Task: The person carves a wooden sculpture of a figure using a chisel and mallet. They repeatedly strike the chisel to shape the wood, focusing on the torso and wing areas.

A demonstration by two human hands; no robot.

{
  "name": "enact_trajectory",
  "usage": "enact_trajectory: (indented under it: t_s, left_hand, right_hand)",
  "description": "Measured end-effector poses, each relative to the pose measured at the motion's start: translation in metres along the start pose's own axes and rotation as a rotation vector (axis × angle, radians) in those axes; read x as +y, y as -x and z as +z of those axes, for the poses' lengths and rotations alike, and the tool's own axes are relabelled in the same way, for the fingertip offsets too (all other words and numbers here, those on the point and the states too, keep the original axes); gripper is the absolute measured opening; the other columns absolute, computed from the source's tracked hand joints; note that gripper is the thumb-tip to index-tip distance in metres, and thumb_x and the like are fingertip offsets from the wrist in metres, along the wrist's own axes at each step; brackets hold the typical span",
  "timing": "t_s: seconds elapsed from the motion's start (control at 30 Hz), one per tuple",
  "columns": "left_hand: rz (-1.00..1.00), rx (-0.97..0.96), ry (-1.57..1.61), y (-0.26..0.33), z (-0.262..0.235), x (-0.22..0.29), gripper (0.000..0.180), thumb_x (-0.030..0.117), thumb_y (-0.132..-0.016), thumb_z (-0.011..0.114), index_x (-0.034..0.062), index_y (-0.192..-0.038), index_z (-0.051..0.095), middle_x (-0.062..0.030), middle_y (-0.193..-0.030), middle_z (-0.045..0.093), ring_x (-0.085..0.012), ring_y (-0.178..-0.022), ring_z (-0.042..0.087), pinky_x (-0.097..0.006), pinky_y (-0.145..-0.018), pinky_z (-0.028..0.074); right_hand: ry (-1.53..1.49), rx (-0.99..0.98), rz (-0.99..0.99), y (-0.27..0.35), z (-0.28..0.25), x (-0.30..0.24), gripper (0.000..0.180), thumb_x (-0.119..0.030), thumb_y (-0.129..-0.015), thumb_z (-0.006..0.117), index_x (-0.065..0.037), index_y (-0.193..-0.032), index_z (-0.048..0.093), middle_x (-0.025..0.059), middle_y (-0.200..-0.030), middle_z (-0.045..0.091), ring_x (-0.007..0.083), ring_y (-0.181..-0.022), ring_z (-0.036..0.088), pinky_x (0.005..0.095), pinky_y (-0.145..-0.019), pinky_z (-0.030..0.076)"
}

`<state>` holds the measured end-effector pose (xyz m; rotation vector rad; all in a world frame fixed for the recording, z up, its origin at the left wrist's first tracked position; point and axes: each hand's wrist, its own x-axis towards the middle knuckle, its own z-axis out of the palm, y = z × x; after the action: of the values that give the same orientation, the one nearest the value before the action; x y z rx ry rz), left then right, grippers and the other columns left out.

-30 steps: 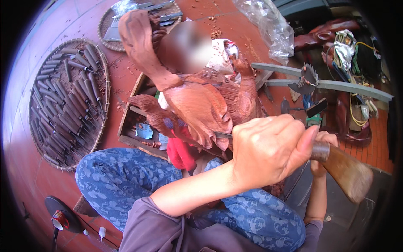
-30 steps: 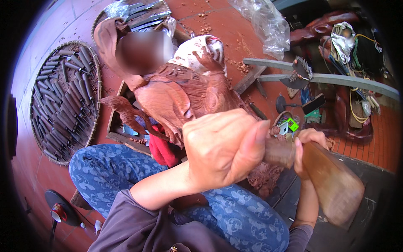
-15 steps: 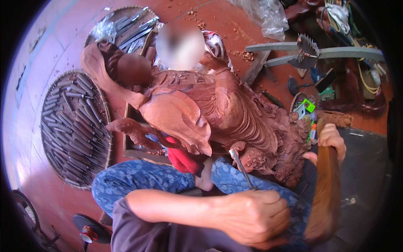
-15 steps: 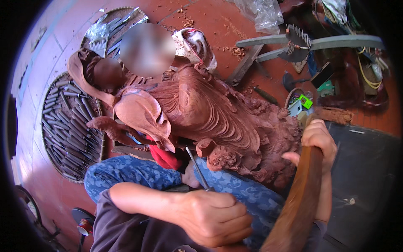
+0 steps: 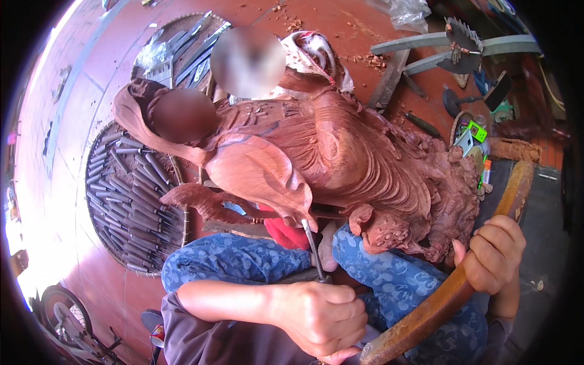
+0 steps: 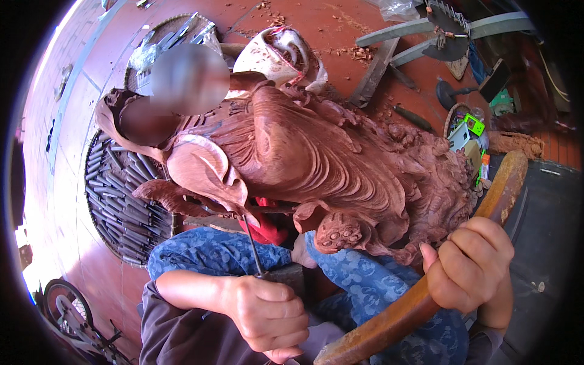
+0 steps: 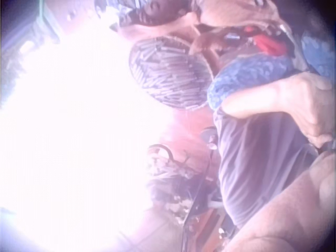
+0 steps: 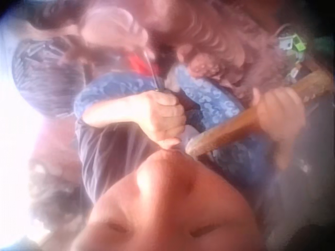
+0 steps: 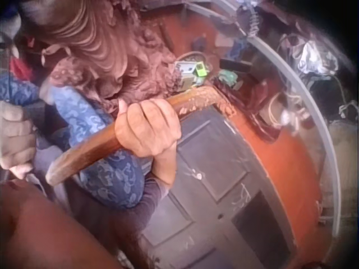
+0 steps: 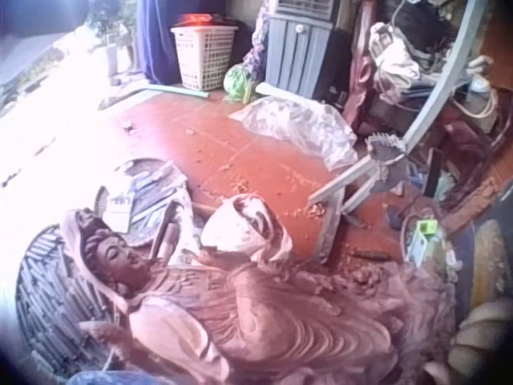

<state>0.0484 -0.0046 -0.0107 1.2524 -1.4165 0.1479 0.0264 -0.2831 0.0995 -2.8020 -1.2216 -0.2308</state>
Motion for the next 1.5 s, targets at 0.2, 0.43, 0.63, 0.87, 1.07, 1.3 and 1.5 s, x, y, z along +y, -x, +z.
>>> enact_trajectory:
  t_s: [0.2,0.43,0.63,0.87,1.07,1.3,1.5]
  left_hand:
    - [-0.007,0.018,-0.003,0.008,0.011,0.002,0.029,0.028,-0.085,0.056,0.0074,-0.065,0.053,-0.0053,-0.063,0.048,-0.0216,-0.062,0.050,-0.033,-0.061,0.039]
    - [0.063,0.128,0.030,0.009,0.026,0.000,0.033,0.030,-0.088,0.054,0.0101,-0.062,0.049,-0.0044,-0.065,0.048,-0.0199,-0.062,0.051,-0.031,-0.057,0.039]
    - [0.078,0.198,0.092,0.014,0.030,-0.007,0.033,0.030,-0.085,0.056,0.0089,-0.061,0.048,-0.0049,-0.063,0.045,-0.0212,-0.059,0.049,-0.032,-0.056,0.039]
    - [0.056,0.236,0.202,0.012,0.021,-0.011,0.032,0.030,-0.075,0.063,0.0071,-0.055,0.053,-0.0068,-0.054,0.048,-0.0266,-0.054,0.054,-0.037,-0.057,0.043]
    - [0.096,0.204,0.186,0.014,0.023,-0.017,0.031,0.029,-0.078,0.062,0.0095,-0.057,0.049,-0.0037,-0.058,0.046,-0.0214,-0.057,0.052,-0.034,-0.054,0.039]
    - [0.093,0.172,0.140,0.016,0.023,-0.019,0.030,0.027,-0.079,0.062,0.0097,-0.058,0.049,-0.0038,-0.059,0.047,-0.0210,-0.058,0.053,-0.034,-0.055,0.040]
    - [0.086,0.141,0.096,0.015,0.023,-0.020,0.029,0.026,-0.079,0.061,0.0098,-0.059,0.049,-0.0037,-0.059,0.048,-0.0204,-0.058,0.053,-0.033,-0.057,0.041]
  right_hand:
    - [0.009,-0.005,-0.033,-0.006,0.004,-0.005,0.031,0.002,-0.065,0.080,-0.010,-0.076,0.053,0.0029,-0.071,0.053,0.0198,-0.061,0.055,0.0350,-0.055,0.050]
    - [0.035,-0.051,-0.068,-0.009,0.001,-0.019,0.029,0.000,-0.066,0.080,-0.011,-0.077,0.056,0.0021,-0.072,0.055,0.0191,-0.061,0.056,0.0343,-0.055,0.050]
    - [0.040,-0.068,-0.092,-0.013,0.002,-0.028,0.028,-0.001,-0.069,0.081,-0.012,-0.078,0.056,0.0017,-0.074,0.056,0.0192,-0.062,0.057,0.0341,-0.055,0.050]
    - [0.075,-0.074,-0.075,-0.013,0.003,-0.044,0.029,-0.002,-0.068,0.082,-0.011,-0.078,0.056,0.0026,-0.074,0.056,0.0197,-0.062,0.058,0.0345,-0.055,0.051]
    - [0.203,-0.062,-0.055,-0.007,-0.003,-0.053,0.032,-0.003,-0.071,0.081,-0.009,-0.080,0.051,0.0051,-0.074,0.057,0.0222,-0.064,0.059,0.0343,-0.053,0.051]
    - [0.258,0.012,-0.081,0.006,-0.003,-0.050,0.032,-0.001,-0.073,0.080,-0.006,-0.084,0.050,0.0082,-0.077,0.058,0.0253,-0.066,0.060,0.0351,-0.052,0.051]
    - [0.221,0.063,-0.138,0.014,0.001,-0.041,0.031,0.001,-0.073,0.077,-0.006,-0.084,0.049,0.0094,-0.079,0.059,0.0253,-0.067,0.060,0.0359,-0.052,0.051]
